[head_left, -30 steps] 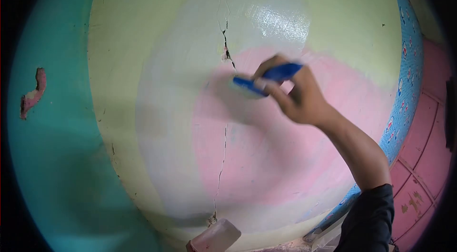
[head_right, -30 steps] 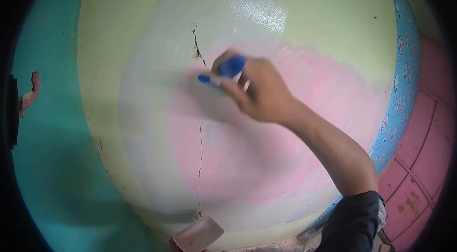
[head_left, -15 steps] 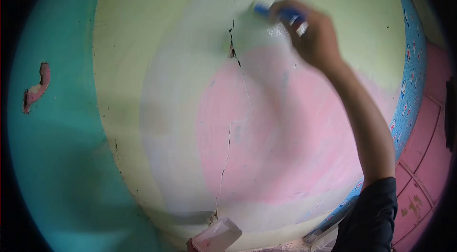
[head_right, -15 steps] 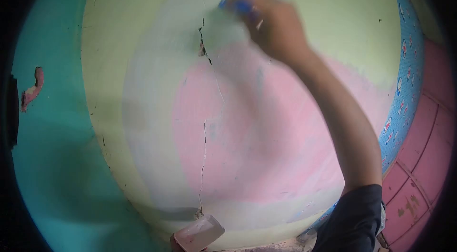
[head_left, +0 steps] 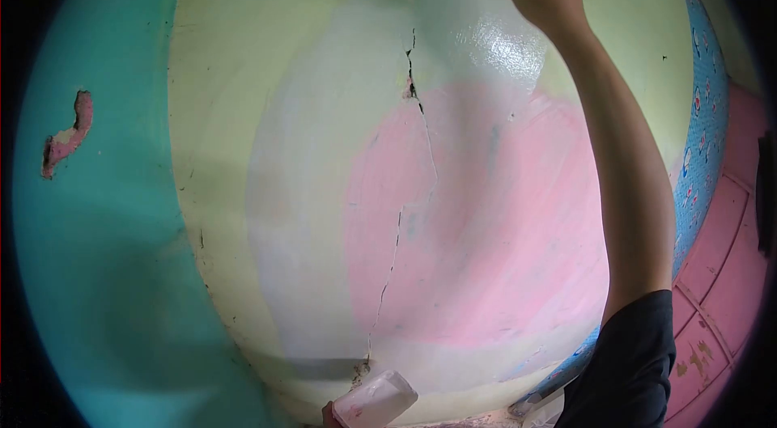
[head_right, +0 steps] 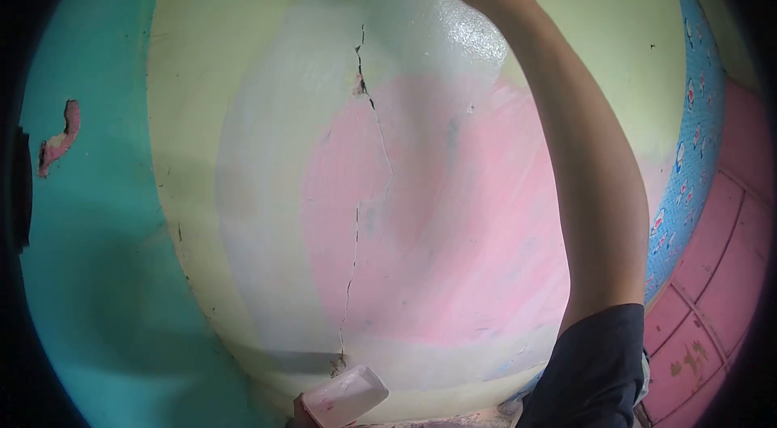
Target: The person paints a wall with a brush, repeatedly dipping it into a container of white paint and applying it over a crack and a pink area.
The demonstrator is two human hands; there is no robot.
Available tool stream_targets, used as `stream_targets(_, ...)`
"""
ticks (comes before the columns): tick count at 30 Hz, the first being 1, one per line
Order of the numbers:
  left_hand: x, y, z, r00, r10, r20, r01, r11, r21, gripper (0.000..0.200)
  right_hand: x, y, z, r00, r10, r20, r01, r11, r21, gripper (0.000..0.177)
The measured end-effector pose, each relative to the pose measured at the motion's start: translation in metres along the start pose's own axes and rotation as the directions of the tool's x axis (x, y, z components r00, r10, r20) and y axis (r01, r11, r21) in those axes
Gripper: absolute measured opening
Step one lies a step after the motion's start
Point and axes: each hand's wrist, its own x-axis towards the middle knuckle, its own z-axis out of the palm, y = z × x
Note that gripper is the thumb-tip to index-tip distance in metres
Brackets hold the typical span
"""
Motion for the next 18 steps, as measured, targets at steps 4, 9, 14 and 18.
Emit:
stream_targets(4,-0.001,0.000,-0.007,1.000,0.010,-0.001,-0.010,1.000,-0.007,0.062,-0.045,-0.021,0.009,0.976,-0.058,0.211,0.072,0.996,-0.061,0.017)
stream_targets(9,-0.001,-0.002,-0.015,1.000,0.023,-0.001,-0.023,1.000,0.000,0.066,-0.112,-0.074,0.005,0.818,-0.334,0.469,0.308,0.942,0.134,0.016)
stream_targets(14,0.001,-0.004,-0.020,0.999,0.038,-0.005,-0.037,0.999,0.031,0.070,-0.045,-0.022,0.003,0.966,-0.104,0.235,0.059,0.980,0.193,0.018)
stream_targets(18,0.007,-0.004,-0.019,0.999,0.048,-0.002,-0.048,0.997,0.056,0.073,0.013,0.002,0.008,1.000,-0.030,-0.003,0.031,0.998,0.061,0.017)
